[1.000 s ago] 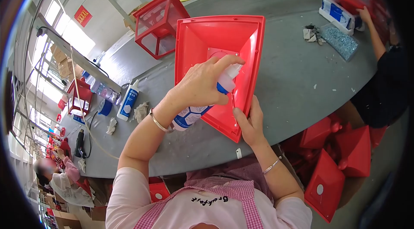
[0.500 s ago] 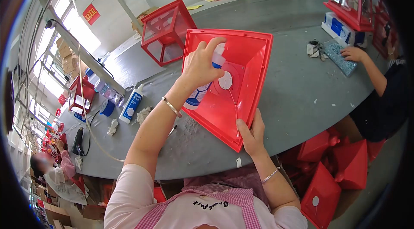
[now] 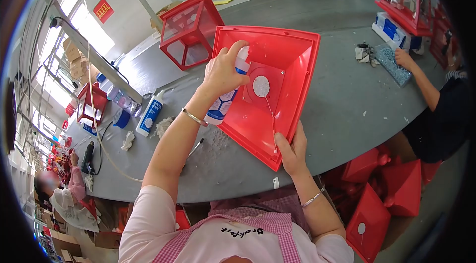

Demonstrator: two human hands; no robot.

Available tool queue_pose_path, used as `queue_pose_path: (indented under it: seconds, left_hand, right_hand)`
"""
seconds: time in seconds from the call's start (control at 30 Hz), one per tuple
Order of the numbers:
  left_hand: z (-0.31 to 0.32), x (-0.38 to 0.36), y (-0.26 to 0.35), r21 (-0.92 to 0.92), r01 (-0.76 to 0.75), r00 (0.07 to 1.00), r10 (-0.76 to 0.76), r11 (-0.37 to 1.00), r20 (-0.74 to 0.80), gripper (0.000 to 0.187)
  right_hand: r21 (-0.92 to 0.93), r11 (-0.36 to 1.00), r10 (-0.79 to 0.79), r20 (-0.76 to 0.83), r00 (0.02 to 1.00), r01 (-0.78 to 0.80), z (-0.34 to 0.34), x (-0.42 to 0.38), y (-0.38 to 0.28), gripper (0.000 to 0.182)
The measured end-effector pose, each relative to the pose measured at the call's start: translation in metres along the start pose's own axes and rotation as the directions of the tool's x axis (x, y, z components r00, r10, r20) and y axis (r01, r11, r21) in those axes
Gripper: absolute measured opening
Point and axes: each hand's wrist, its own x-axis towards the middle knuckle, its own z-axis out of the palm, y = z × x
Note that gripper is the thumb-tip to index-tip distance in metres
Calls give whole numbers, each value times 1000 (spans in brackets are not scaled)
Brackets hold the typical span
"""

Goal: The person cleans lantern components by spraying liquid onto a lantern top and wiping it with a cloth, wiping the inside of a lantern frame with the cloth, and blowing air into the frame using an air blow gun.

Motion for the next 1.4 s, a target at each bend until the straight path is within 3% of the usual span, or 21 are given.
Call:
queue_pose_path:
  seconds: [0.1,0.23,0.33,0.47,0.63,0.73,0.87,1.03,1.17,1.27,1.4]
  left_hand:
    - [-5,-9,4,16,-37,999,37,999,1,92]
    - [-13,-31,9,-47,-61,986,67,997,155,88]
    - [-7,-43,-6,-60,23,944,-2,998,329,86]
    - [-2,-53,-18,19,9,931,-15,1000,364,86]
    - [1,-57,-14,39,11,920,-25,999,392,86]
    - [8,-52,-2,-177,-61,948,112,982,298,85]
    - [2,-47,38,-239,-105,932,180,965,314,86]
    - [0,-35,58,-129,-186,923,219,974,316,87]
    - [-2,-32,53,-101,-162,938,185,982,293,87]
    - [7,-28,28,-113,-73,977,93,991,191,86]
    - [7,-30,9,27,-12,955,4,1000,298,86]
  right_hand:
    - [-3,1000,10,7,1000,-10,0,0,0,49]
    - [-26,1000,1,4,1000,-1,-1,0,2,50]
    - [-22,1000,-22,-6,1000,22,0,0,4,50]
    - [-23,999,-27,-3,1000,27,0,0,2,50]
    - [-40,999,-26,15,1000,27,-1,0,1,49]
    - [-42,998,-42,-5,999,42,0,0,1,48]
    - [-17,1000,-24,-7,1000,24,1,1,-1,45]
    - [-26,999,21,-8,1000,-21,-1,-1,-2,43]
    - [-30,999,-20,-6,1000,20,1,0,0,42]
    - [-33,999,-35,-6,999,35,-1,0,3,43]
    - [-29,999,-16,-6,1000,16,-1,0,3,46]
